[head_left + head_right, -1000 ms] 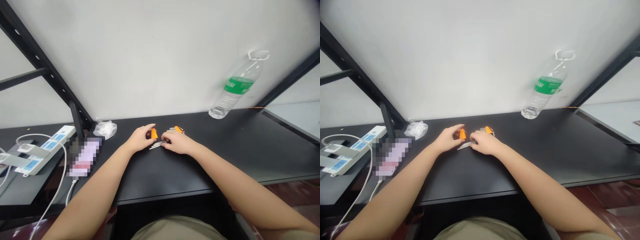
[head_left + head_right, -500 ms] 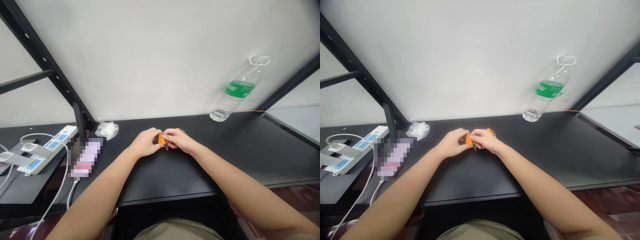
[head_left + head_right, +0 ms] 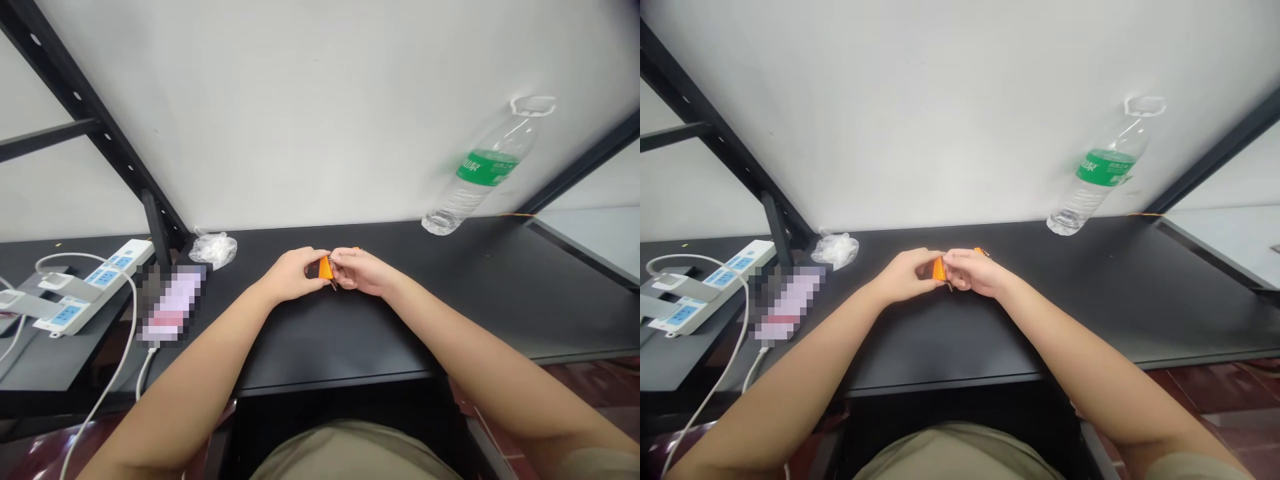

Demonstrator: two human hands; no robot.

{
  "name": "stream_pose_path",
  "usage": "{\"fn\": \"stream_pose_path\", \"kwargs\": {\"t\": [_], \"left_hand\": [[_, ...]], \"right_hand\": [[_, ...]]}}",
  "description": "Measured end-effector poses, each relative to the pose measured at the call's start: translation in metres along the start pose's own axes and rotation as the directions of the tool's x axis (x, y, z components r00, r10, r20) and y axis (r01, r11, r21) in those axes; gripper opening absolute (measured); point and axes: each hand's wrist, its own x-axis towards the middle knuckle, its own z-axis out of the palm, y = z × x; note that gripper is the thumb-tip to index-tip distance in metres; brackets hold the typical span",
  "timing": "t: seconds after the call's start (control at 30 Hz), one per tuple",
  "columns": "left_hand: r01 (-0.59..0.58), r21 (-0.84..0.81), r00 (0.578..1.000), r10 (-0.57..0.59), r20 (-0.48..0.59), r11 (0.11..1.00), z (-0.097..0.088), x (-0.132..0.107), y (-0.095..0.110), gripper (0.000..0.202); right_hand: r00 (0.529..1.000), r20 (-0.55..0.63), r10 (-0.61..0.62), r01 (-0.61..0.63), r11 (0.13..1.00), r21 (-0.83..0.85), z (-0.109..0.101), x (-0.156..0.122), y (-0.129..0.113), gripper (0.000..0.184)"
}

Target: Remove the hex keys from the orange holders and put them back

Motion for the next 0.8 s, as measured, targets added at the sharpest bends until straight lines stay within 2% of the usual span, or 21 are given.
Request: {"fn": "stream_pose_path", "kwargs": {"t": [0.13, 0.3, 0.4, 0.47, 0.53, 0.6, 0.67, 0.8], "left_hand": [[-0.045, -0.060, 0.999, 0.044, -0.017, 0.997, 0.0017, -0.0007, 0.0004, 0.057], [-0.080, 0.001, 0.997, 0.080, -0.021, 0.997, -0.0003, -0.0012, 0.0048, 0.031], [-0.080, 0.092, 0.997, 0.080, 0.004, 0.993, -0.0034, -0.0012, 0.0083, 0.022], [-0.070, 0.168, 0.998, 0.068, 0.020, 0.983, -0.0052, -0.0011, 0.0096, 0.024], [-0.068, 0.242, 0.997, 0.060, 0.040, 0.968, -0.0062, -0.0011, 0.0096, 0.026], [-0.072, 0.299, 0.997, 0.057, 0.059, 0.951, -0.0065, -0.0010, 0.0089, 0.027], [-0.071, 0.336, 0.996, 0.047, 0.077, 0.939, -0.0064, -0.0007, 0.0079, 0.027], [-0.040, 0.366, 0.997, 0.012, 0.079, 0.930, -0.0082, 0.0003, 0.0051, 0.029]], "right_hand": [[0.995, 0.095, 0.005, -0.020, 0.987, 0.159, -0.0020, 0.0002, 0.0021, 0.029], [0.996, 0.092, -0.010, -0.005, 0.987, 0.162, -0.0009, 0.0011, 0.0043, 0.026], [0.999, 0.010, -0.032, 0.031, 0.999, 0.029, 0.0010, 0.0005, 0.0024, 0.027], [0.995, -0.068, -0.074, 0.062, 0.985, -0.159, 0.0028, -0.0006, -0.0001, 0.029], [0.987, -0.104, -0.121, 0.075, 0.926, -0.369, 0.0049, -0.0019, -0.0031, 0.033], [0.984, -0.102, -0.146, 0.075, 0.859, -0.506, 0.0065, -0.0026, -0.0051, 0.035], [0.984, -0.105, -0.147, 0.069, 0.843, -0.533, 0.0073, -0.0019, -0.0048, 0.035], [0.976, -0.179, -0.127, 0.043, 0.912, -0.408, 0.0075, 0.0038, 0.0022, 0.035]]}}
